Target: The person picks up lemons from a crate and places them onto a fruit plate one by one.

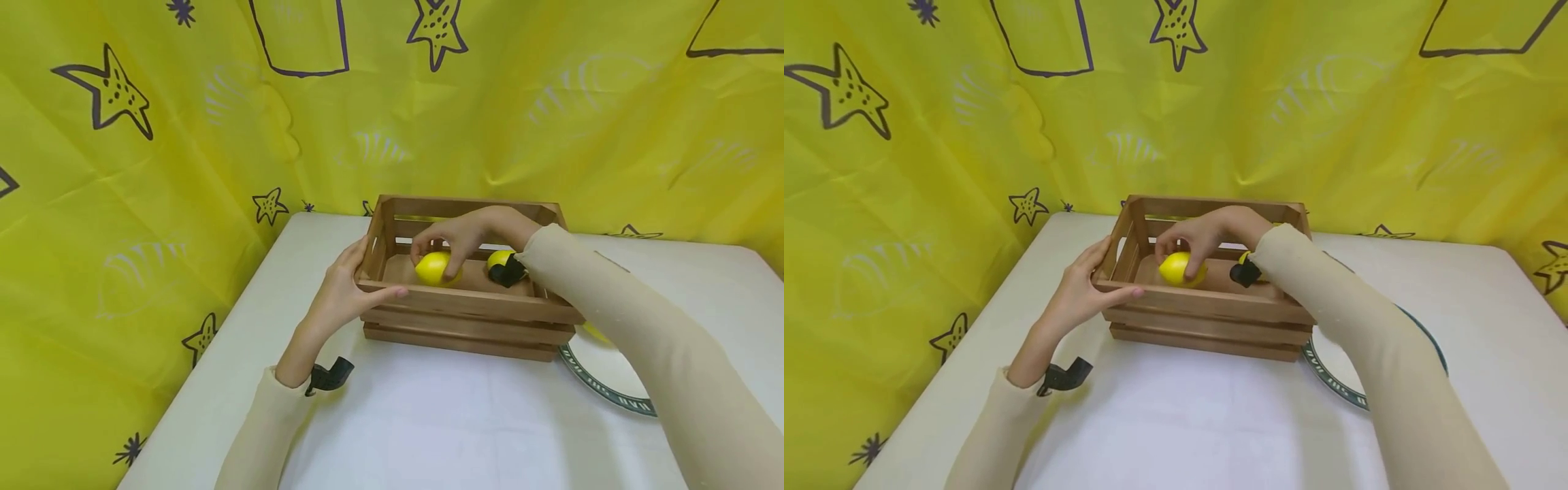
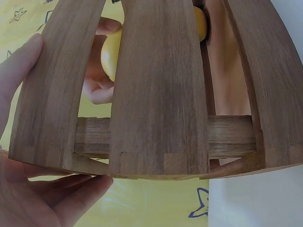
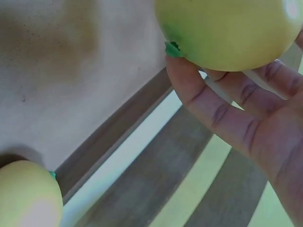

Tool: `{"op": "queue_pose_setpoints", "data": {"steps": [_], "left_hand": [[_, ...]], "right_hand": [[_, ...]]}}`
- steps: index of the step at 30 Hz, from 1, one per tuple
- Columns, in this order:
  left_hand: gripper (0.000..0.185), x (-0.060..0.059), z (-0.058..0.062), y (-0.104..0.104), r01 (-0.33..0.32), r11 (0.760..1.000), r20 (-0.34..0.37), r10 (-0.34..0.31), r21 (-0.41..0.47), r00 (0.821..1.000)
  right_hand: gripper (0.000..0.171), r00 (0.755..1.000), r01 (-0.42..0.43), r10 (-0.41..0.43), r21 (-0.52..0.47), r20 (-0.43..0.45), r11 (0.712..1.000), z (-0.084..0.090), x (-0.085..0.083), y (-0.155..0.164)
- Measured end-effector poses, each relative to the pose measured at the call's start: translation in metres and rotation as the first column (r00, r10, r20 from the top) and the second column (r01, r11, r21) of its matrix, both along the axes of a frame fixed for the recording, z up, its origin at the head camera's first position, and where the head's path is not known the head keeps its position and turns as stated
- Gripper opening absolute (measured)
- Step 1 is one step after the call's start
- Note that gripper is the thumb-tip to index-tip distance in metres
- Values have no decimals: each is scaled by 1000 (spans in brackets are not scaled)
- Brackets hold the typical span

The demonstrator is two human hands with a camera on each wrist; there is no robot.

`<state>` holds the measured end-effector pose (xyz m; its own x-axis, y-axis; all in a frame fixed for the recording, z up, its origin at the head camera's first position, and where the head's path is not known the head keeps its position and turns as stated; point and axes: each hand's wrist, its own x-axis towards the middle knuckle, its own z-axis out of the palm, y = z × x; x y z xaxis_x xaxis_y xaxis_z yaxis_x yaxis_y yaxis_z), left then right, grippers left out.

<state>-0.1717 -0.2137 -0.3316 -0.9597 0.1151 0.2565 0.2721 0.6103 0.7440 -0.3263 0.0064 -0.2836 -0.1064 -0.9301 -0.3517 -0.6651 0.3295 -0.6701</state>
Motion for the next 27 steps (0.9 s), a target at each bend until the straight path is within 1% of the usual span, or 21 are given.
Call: {"op": "queue_pose_setpoints", "data": {"steps": [6,9,12,16,19,27], "left_hand": [[106,0,-1,2,10,1000,-1,-10,8,1000],[105,1,-1,1,21,1000,-3,-21,17,1000],[104,1,-1,1,23,1000,-13,-23,19,1000],[104,1,-1,2,18,1000,-25,-18,23,1000],[105,1,0,1,18,1000,-20,-18,24,1000],[107,3,-1,1,18,1000,-6,-18,23,1000]], "right_hand": [[42,1000,14,-13,22,-21,1000,8,2,8],[41,999,16,-14,43,-47,999,14,5,10],[41,997,66,-63,75,-39,995,23,9,15],[41,996,71,-67,58,-65,996,33,14,21],[42,992,36,-33,25,-120,999,39,16,25],[46,988,57,-57,-4,-146,998,52,23,40]]}}
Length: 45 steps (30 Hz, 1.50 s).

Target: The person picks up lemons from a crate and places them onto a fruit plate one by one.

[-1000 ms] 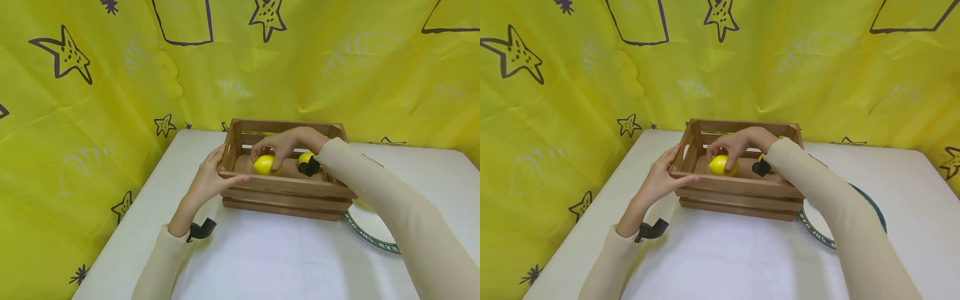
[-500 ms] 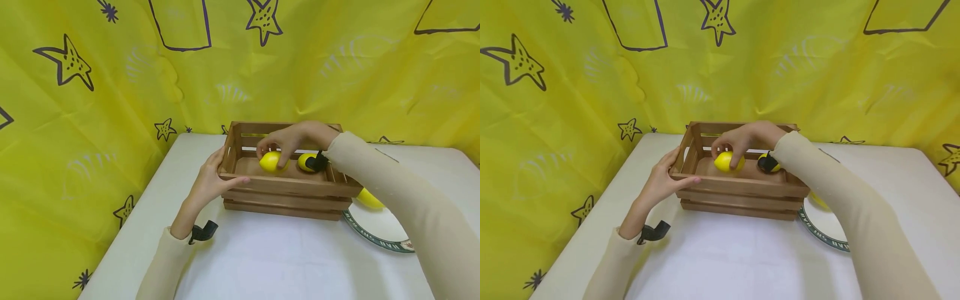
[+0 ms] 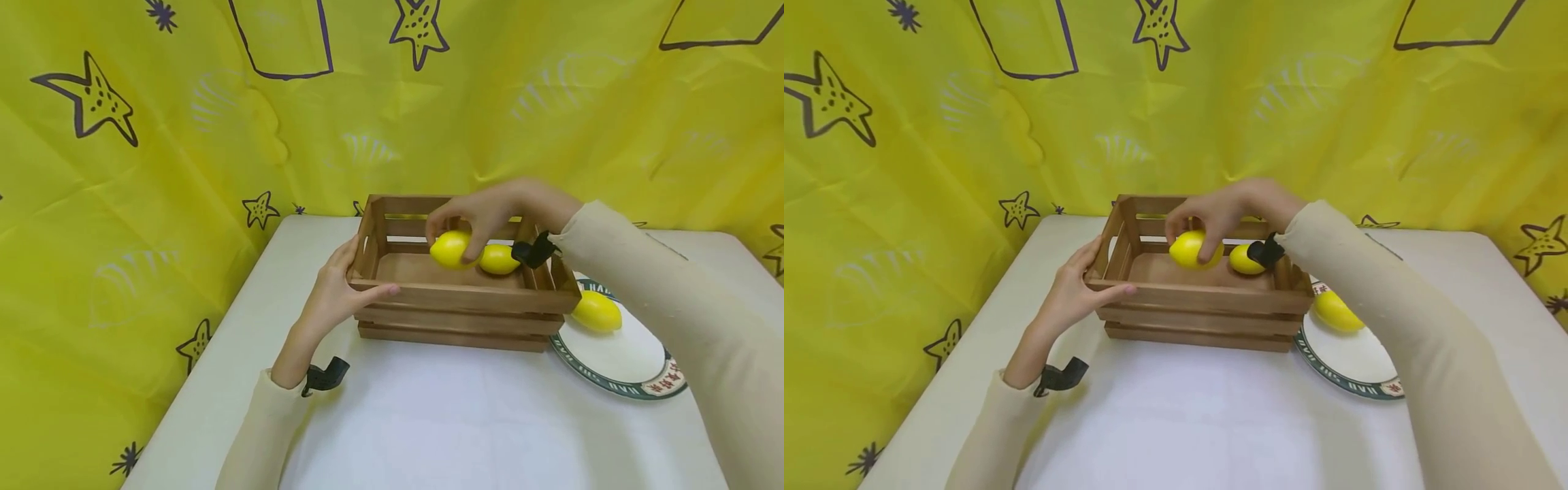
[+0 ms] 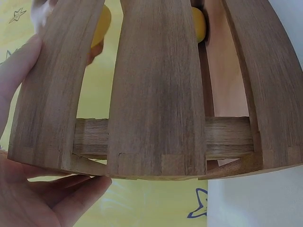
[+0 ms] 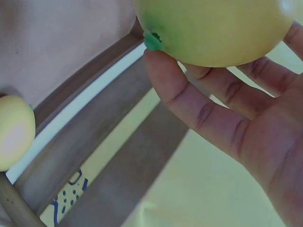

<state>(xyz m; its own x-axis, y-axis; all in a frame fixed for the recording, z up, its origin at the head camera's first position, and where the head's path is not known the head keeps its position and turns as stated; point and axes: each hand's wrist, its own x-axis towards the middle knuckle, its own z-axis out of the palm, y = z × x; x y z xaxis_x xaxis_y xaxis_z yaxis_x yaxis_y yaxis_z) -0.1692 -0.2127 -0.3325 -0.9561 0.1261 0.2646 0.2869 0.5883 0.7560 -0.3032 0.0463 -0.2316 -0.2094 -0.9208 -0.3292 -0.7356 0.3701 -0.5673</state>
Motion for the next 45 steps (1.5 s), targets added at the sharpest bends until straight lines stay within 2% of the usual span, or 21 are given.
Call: {"op": "queue_pose_setpoints", "data": {"steps": [9,16,21,29,36,45], "left_hand": [[106,-2,-1,3,13,1000,-11,-13,7,1000],[107,-1,-1,2,-10,1000,-8,10,-1,1000],[108,-1,-1,2,-21,1000,7,21,-19,1000],[108,2,-2,3,-41,999,30,41,-8,999],[107,4,-4,3,-60,998,46,60,-2,997],[106,4,-2,5,-54,999,40,54,-2,998]], "right_hand": [[46,997,39,-34,74,-74,996,22,10,21],[46,996,62,-59,37,-62,997,31,18,43],[49,990,124,-123,2,-74,992,37,26,63],[47,974,216,-216,-16,-62,976,38,38,90],[49,949,300,-301,-22,-90,954,35,46,116],[48,923,348,-359,-94,-140,933,24,50,164]]}}
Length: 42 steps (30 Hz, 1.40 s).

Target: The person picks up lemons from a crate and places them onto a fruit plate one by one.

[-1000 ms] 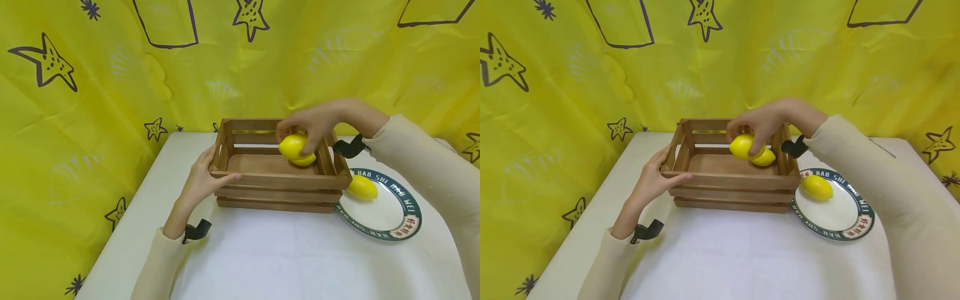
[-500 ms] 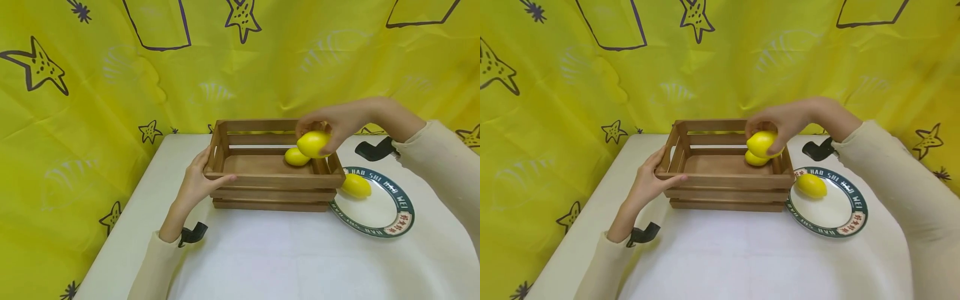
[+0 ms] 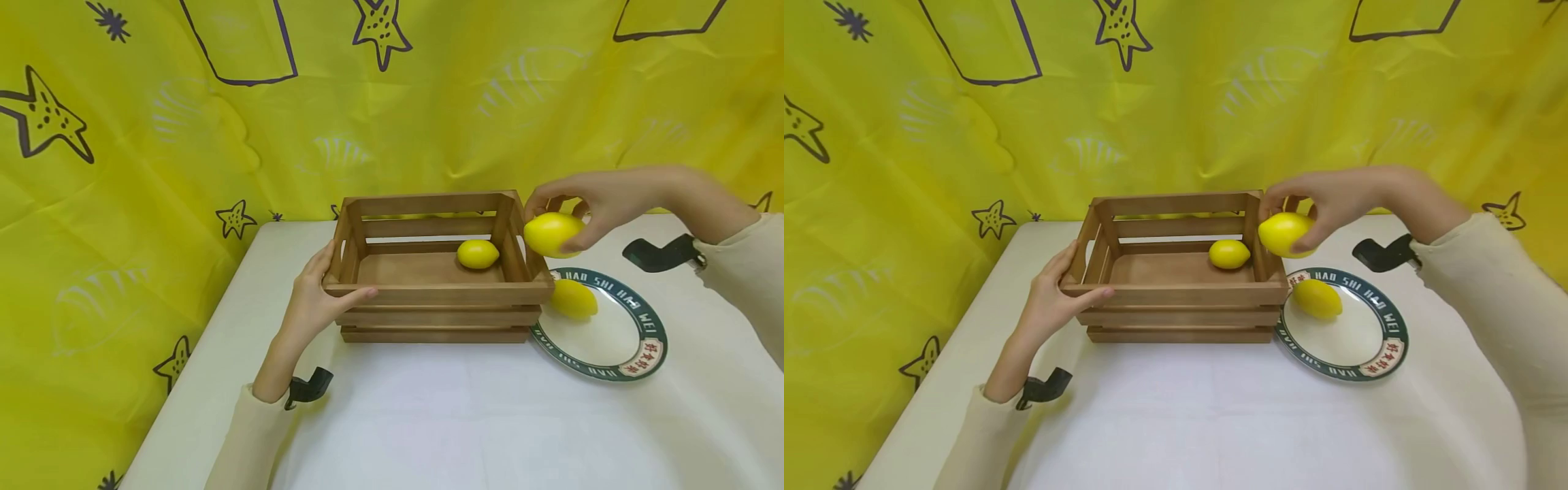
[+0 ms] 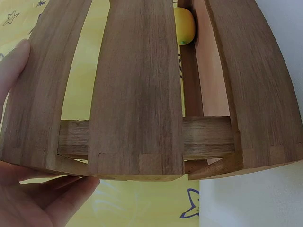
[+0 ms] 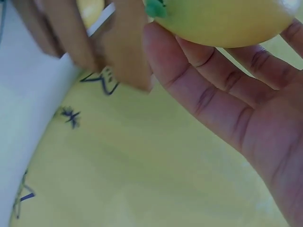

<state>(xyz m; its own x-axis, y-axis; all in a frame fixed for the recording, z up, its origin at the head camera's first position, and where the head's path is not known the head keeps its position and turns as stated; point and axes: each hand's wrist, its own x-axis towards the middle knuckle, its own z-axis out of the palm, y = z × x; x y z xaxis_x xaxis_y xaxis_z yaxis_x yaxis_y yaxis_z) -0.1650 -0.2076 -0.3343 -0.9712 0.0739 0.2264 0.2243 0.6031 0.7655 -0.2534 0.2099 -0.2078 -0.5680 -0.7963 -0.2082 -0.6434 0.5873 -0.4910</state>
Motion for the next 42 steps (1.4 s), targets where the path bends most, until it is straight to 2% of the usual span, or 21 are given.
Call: {"op": "queue_pose_setpoints", "data": {"steps": [7,17,24,37,42], "left_hand": [[106,1,-1,-1,-6,1000,-1,6,-1,1000],[106,2,-1,-2,-11,1000,2,11,-8,1000],[106,1,0,-1,-6,1000,3,6,-9,1000],[106,0,-3,0,2,1000,-15,-2,0,1000],[107,0,-5,0,9,1000,-16,-8,5,1000]], "right_hand": [[50,998,10,-13,-52,-65,999,-20,1,37],[51,999,48,-50,-147,-12,988,-55,9,75],[48,991,132,-133,-190,6,973,-75,22,93],[48,978,206,-201,-242,46,948,-120,35,119],[49,969,246,-247,-245,26,938,-136,36,126]]}}
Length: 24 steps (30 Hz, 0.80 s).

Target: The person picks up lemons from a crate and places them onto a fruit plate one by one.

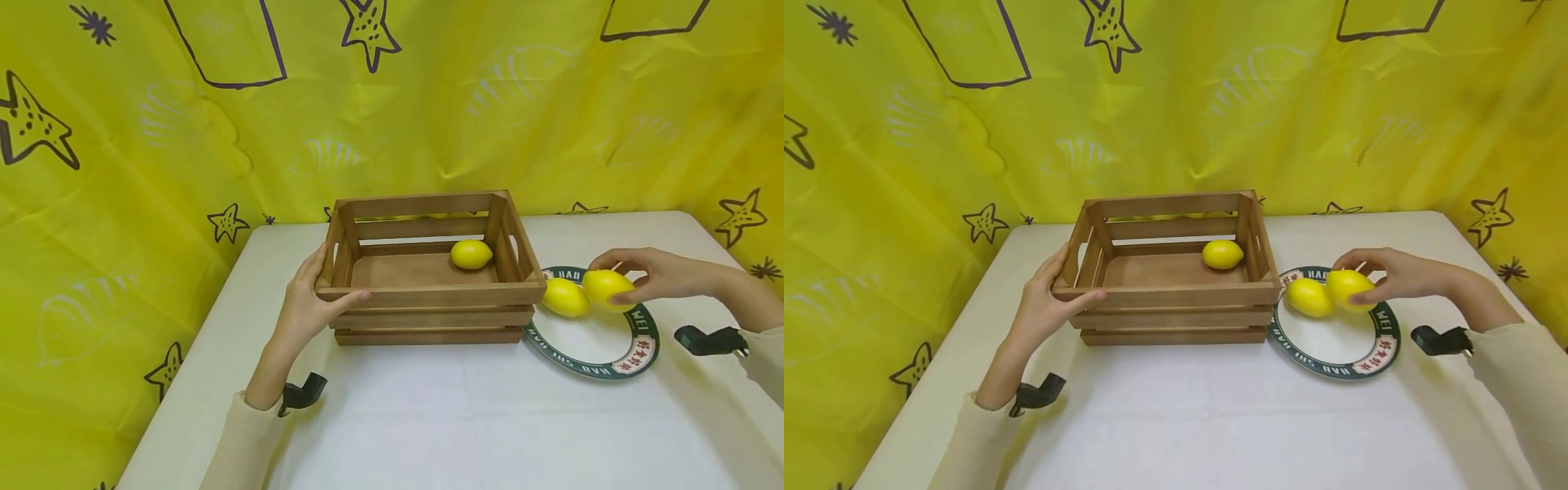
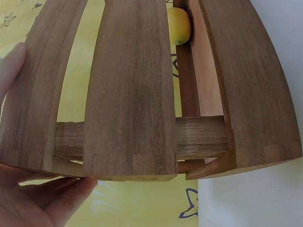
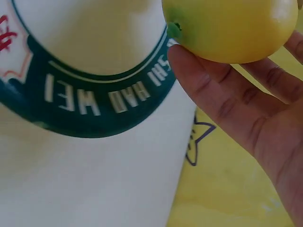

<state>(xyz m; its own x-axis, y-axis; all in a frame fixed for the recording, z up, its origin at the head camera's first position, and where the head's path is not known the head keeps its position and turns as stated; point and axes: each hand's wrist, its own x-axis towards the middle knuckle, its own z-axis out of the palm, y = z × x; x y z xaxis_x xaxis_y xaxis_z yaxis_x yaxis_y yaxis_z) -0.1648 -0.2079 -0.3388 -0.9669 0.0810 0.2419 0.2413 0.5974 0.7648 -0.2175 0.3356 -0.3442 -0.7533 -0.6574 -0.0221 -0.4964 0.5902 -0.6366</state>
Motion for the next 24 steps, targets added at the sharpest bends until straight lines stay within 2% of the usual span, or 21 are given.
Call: {"op": "queue_pose_setpoints", "data": {"steps": [6,12,17,24], "left_hand": [[108,1,-2,0,-1,1000,-3,1,10,1000],[107,1,-2,1,5,1000,-17,-4,14,1000],[106,0,-2,1,4,1000,-11,-4,16,1000],[107,0,-2,1,2,1000,-19,-2,9,1000]], "right_hand": [[46,999,50,-49,8,-21,999,-14,1,4],[45,999,24,-24,9,-38,1000,-25,2,3],[46,996,20,-19,13,-82,1000,-31,1,3],[46,997,50,-50,9,-63,999,-34,1,3]]}}
